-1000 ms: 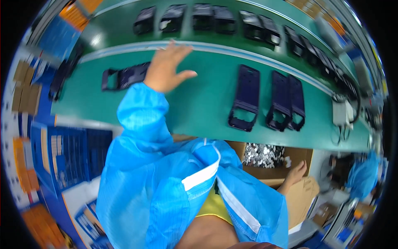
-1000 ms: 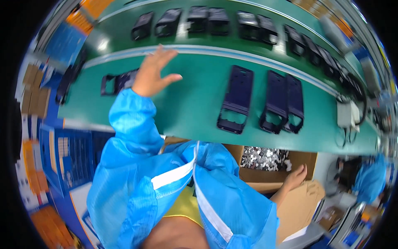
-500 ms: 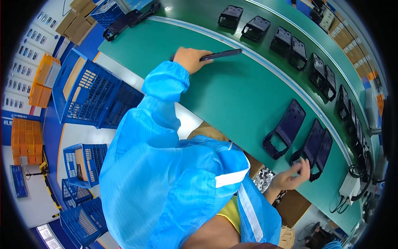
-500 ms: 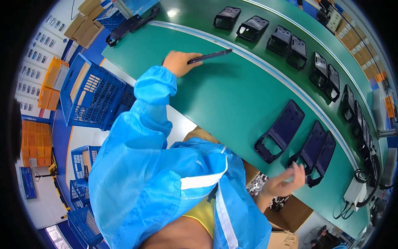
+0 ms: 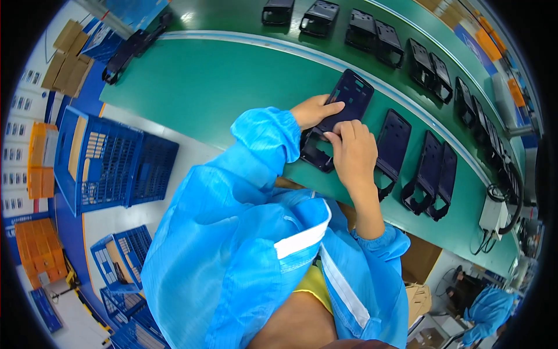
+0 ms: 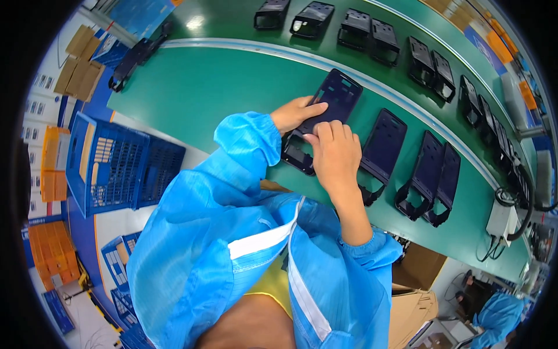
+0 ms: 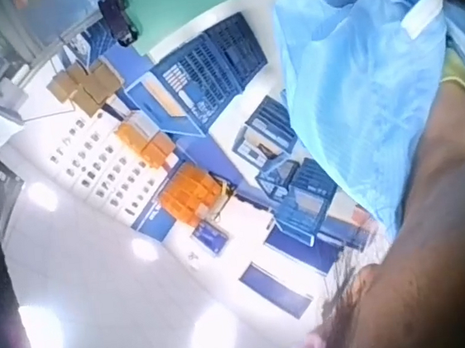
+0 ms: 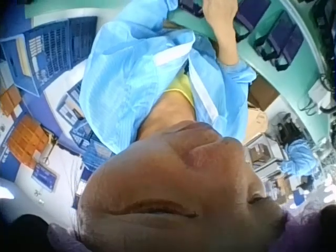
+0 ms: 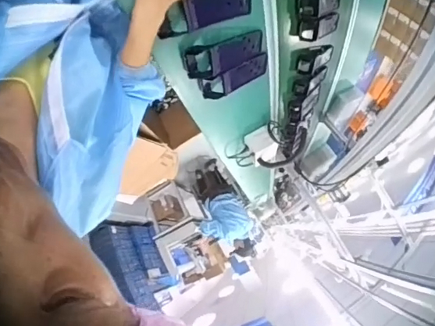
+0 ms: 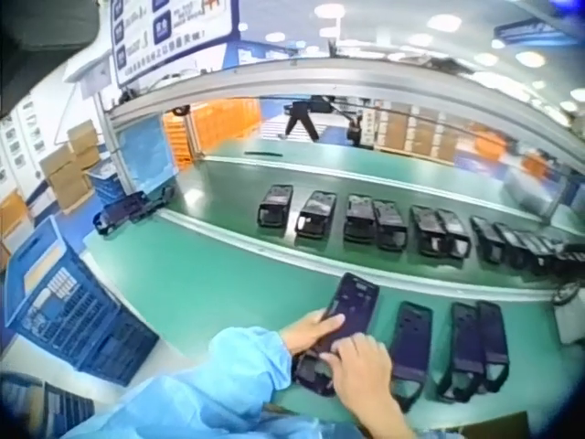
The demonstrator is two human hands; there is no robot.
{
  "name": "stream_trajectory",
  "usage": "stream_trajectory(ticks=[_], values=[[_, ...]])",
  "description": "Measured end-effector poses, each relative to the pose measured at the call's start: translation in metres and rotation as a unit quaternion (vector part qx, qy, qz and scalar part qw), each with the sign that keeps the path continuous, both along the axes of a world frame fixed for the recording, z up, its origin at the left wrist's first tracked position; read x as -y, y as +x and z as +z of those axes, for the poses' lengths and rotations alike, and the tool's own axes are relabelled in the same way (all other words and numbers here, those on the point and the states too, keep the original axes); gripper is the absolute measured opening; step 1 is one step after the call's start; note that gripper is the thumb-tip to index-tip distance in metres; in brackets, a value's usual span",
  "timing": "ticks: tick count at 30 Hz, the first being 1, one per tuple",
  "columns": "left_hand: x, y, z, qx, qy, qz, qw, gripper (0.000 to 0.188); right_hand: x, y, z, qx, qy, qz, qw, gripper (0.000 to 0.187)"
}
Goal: The person assembles plastic casings for electronic components by hand, taking them from a storage bin and fitting them together.
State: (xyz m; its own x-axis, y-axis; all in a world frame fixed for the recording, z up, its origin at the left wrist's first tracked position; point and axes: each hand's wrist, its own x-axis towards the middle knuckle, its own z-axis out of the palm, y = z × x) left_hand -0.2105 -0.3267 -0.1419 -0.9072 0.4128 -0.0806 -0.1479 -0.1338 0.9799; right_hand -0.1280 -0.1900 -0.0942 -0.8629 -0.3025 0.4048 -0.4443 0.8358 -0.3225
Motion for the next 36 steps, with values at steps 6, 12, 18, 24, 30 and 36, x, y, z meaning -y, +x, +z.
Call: stream_trajectory(ticks=[6,12,18,24,30,36], values=[[0.009,0.004,0.001,0.081,0.052,-0.006,0.995,0.028,0.009,-0.003,-0.013,-0.11,-0.093,0.009,0.989,0.014],[0.007,0.003,-0.011,0.055,-0.031,0.029,0.998,0.032,-0.024,0.026,0.017,-0.227,-0.237,-0.049,0.943,0.012],[0.009,0.009,-0.004,-0.142,-0.327,0.193,0.914,0.051,-0.126,0.135,-0.009,-0.253,-0.242,-0.256,0.901,0.032],[0.014,0.004,-0.007,-0.218,-0.349,0.209,0.887,0.048,-0.221,0.239,-0.044,-0.084,-0.056,-0.57,0.816,0.021],[0.005,0.033,0.033,-0.373,-0.393,0.288,0.789,0.037,-0.216,0.186,-0.035,-0.158,-0.075,-0.488,0.855,0.025],[-0.042,0.112,0.055,-0.469,-0.477,0.106,0.736,0.058,-0.175,0.092,-0.01,-0.015,0.055,-0.412,0.909,0.049]])
